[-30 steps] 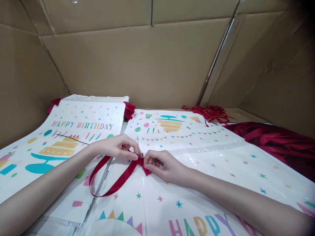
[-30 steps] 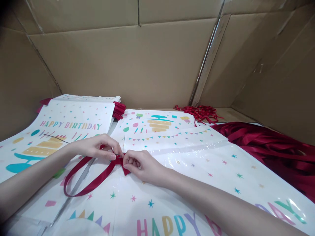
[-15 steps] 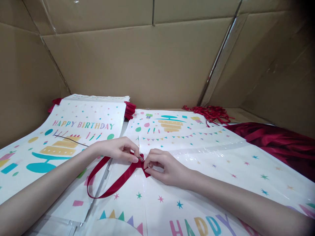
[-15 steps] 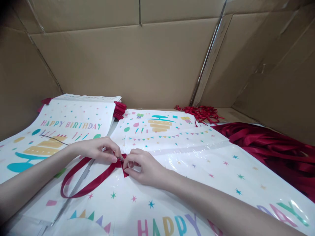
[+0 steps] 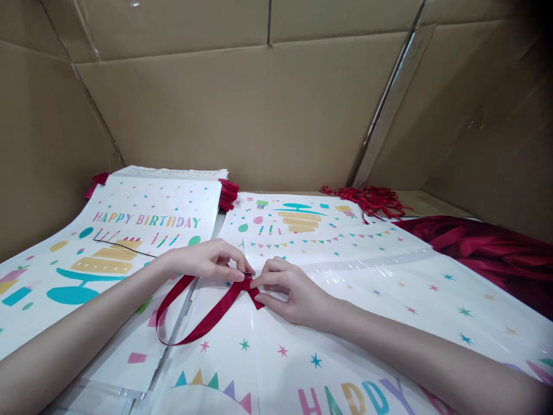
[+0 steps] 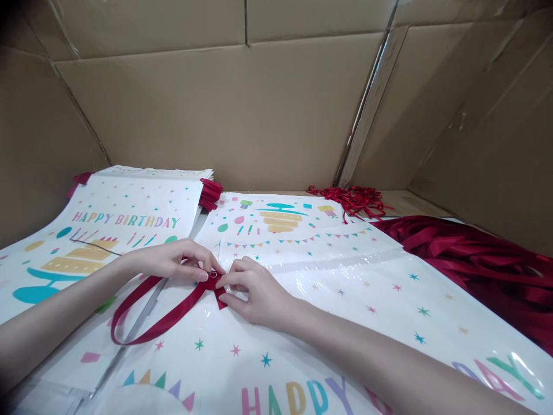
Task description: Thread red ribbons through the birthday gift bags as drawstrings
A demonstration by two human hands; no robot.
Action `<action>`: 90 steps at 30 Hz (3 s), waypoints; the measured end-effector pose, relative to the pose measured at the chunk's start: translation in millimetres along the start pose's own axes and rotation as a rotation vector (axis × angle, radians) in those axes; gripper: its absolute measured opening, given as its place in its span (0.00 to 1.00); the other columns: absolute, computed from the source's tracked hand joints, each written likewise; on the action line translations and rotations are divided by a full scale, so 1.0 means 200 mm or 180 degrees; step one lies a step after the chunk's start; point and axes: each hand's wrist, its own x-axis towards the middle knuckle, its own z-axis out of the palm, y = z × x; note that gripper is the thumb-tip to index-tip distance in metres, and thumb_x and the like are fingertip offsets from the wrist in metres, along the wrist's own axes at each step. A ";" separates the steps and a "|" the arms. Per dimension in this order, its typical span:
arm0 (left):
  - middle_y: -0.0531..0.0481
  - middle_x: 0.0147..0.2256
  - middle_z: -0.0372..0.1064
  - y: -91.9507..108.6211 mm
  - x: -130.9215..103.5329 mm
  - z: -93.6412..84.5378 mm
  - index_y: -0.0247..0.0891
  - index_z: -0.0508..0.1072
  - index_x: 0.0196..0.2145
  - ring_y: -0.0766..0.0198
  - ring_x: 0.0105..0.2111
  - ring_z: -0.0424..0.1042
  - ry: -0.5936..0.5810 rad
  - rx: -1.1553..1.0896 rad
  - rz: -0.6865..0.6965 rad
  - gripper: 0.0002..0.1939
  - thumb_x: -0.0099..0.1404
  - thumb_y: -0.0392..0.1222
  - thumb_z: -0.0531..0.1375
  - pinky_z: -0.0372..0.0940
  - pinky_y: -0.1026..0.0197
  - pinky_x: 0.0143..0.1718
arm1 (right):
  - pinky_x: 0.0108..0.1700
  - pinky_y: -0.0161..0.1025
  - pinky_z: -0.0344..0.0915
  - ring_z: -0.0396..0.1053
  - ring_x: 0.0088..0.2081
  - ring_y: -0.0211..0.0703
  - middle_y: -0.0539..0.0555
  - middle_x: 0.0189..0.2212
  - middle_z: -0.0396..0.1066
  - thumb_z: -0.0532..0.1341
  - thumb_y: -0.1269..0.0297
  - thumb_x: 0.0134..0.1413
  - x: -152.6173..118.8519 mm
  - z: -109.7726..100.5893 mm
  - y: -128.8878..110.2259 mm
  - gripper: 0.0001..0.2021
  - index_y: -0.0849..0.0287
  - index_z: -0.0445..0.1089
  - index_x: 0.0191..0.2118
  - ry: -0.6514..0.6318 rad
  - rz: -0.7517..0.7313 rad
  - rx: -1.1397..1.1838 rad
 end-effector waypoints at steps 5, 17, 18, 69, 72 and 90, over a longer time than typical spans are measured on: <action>0.48 0.37 0.72 -0.02 0.00 -0.01 0.39 0.74 0.42 0.65 0.32 0.66 -0.0088 0.0118 -0.0003 0.16 0.65 0.49 0.53 0.57 0.66 0.30 | 0.40 0.39 0.60 0.61 0.36 0.41 0.54 0.31 0.64 0.61 0.66 0.52 0.00 0.00 0.01 0.08 0.55 0.74 0.39 0.0046 -0.0008 -0.0186; 0.56 0.22 0.57 0.03 0.01 0.00 0.34 0.67 0.26 0.70 0.24 0.54 0.0473 0.0365 -0.0392 0.17 0.65 0.50 0.51 0.49 0.67 0.25 | 0.48 0.46 0.56 0.60 0.44 0.44 0.54 0.39 0.65 0.61 0.65 0.53 0.00 0.00 0.00 0.11 0.52 0.73 0.43 0.0028 0.0022 -0.0414; 0.56 0.22 0.56 0.03 0.01 0.00 0.34 0.66 0.26 0.70 0.23 0.53 0.0457 0.0354 -0.0447 0.17 0.65 0.49 0.51 0.48 0.67 0.25 | 0.48 0.46 0.56 0.60 0.44 0.45 0.55 0.40 0.65 0.61 0.65 0.53 0.00 0.00 0.00 0.12 0.52 0.72 0.44 0.0024 0.0019 -0.0423; 0.55 0.19 0.57 -0.02 0.09 0.06 0.36 0.65 0.21 0.69 0.20 0.54 0.0235 0.1059 -0.0779 0.20 0.61 0.54 0.53 0.47 0.65 0.20 | 0.53 0.48 0.60 0.67 0.49 0.49 0.55 0.41 0.73 0.61 0.61 0.50 0.00 0.00 0.02 0.15 0.56 0.69 0.45 0.0141 -0.0092 -0.0656; 0.54 0.19 0.58 -0.01 0.09 0.07 0.36 0.64 0.21 0.69 0.20 0.54 0.0242 0.1200 -0.0719 0.19 0.62 0.52 0.53 0.46 0.65 0.21 | 0.55 0.49 0.59 0.65 0.52 0.50 0.55 0.44 0.72 0.62 0.61 0.49 -0.01 -0.01 0.01 0.17 0.57 0.69 0.47 0.0093 0.0029 -0.0651; 0.52 0.30 0.72 0.03 0.05 0.01 0.38 0.72 0.30 0.66 0.28 0.66 0.0337 0.1617 -0.0574 0.06 0.60 0.38 0.56 0.54 0.66 0.27 | 0.56 0.48 0.58 0.63 0.54 0.48 0.55 0.49 0.69 0.59 0.59 0.53 -0.02 -0.02 0.01 0.18 0.54 0.69 0.51 -0.0001 -0.0099 -0.0859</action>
